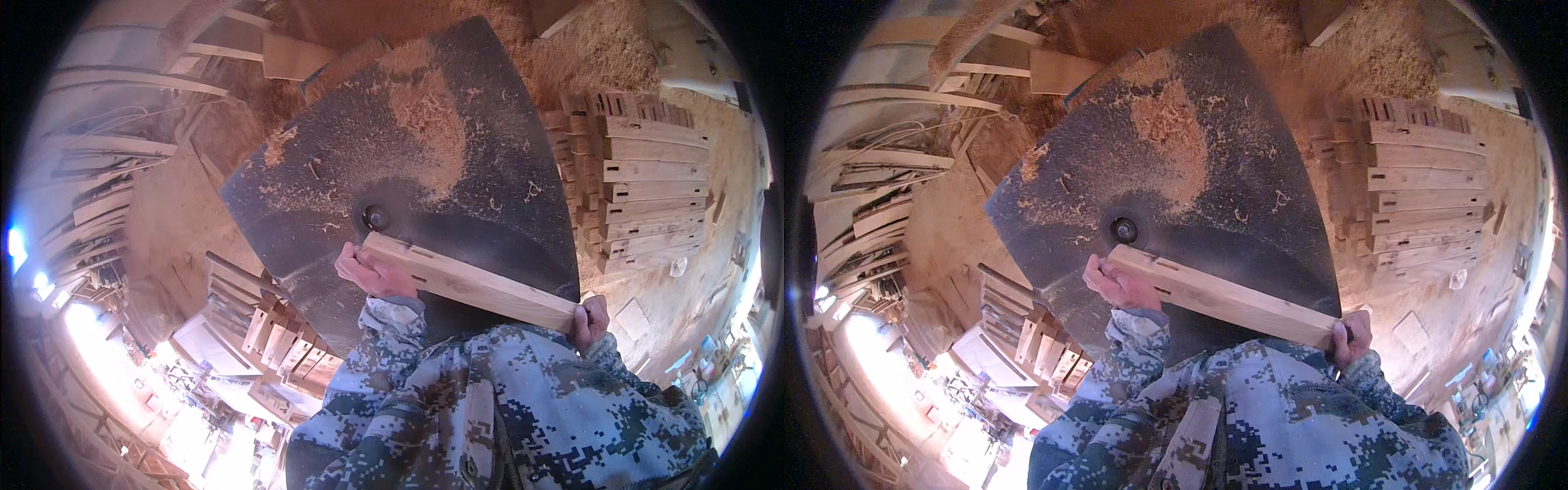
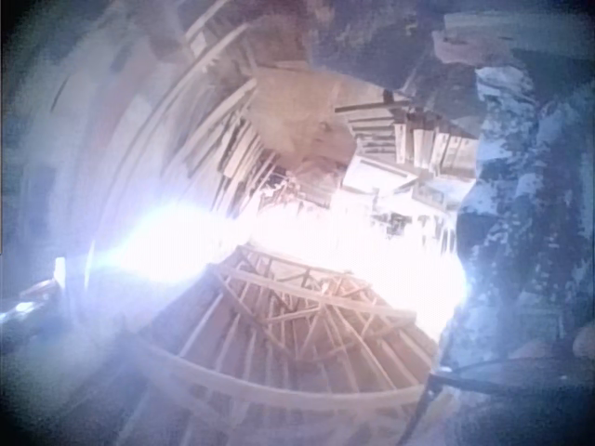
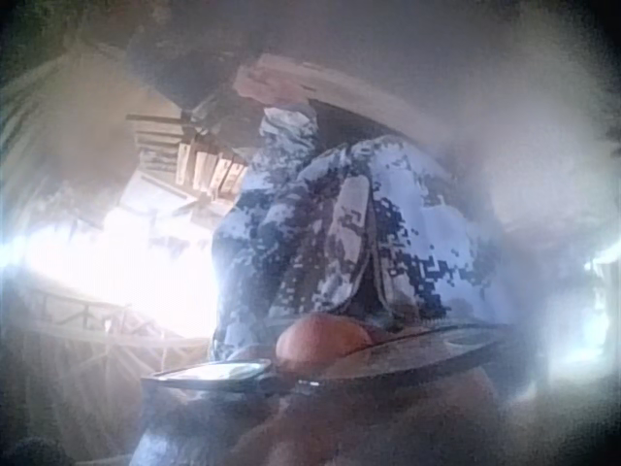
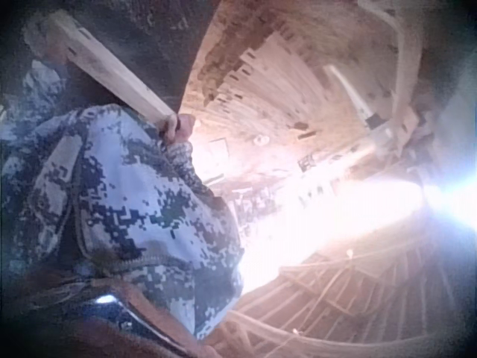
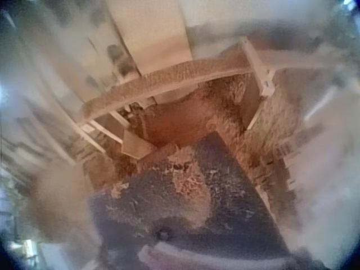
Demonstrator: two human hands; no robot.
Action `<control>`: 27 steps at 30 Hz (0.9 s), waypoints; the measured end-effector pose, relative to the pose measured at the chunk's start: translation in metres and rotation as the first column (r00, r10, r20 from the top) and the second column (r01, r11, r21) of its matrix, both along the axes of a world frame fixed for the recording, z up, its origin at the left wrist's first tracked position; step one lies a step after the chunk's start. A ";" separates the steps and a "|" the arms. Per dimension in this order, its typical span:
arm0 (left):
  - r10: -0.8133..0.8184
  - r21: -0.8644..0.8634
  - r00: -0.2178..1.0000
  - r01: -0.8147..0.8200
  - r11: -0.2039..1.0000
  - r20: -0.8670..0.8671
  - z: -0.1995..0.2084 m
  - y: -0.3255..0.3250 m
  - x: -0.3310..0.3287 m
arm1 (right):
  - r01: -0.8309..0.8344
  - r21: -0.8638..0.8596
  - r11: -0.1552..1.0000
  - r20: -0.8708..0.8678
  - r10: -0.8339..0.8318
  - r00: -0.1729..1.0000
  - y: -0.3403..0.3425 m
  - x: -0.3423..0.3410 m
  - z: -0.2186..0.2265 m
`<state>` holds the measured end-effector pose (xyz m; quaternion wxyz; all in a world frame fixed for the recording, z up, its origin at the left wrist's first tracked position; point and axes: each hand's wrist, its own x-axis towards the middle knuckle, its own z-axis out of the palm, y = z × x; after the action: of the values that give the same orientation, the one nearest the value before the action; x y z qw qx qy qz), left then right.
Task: The person repeatedly picks up wooden planks from a stack, presses each plank against a rotating sanding drum to smooth its edges, and returns the plank to the stack. The cycle repeats for multiple planks throughout the clip.
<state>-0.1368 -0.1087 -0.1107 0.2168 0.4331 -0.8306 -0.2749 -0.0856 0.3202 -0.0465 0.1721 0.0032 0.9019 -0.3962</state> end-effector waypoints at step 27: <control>0.139 0.314 0.980 -0.089 0.945 -0.141 -0.001 -0.022 -0.024 | 0.007 0.081 0.997 -0.009 -0.006 1.000 -0.030 -0.060 0.000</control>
<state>-0.1607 -0.1311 -0.1118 0.2291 0.4854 -0.7311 -0.4212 -0.1457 0.2906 -0.0462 0.1664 0.0113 0.9180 -0.3598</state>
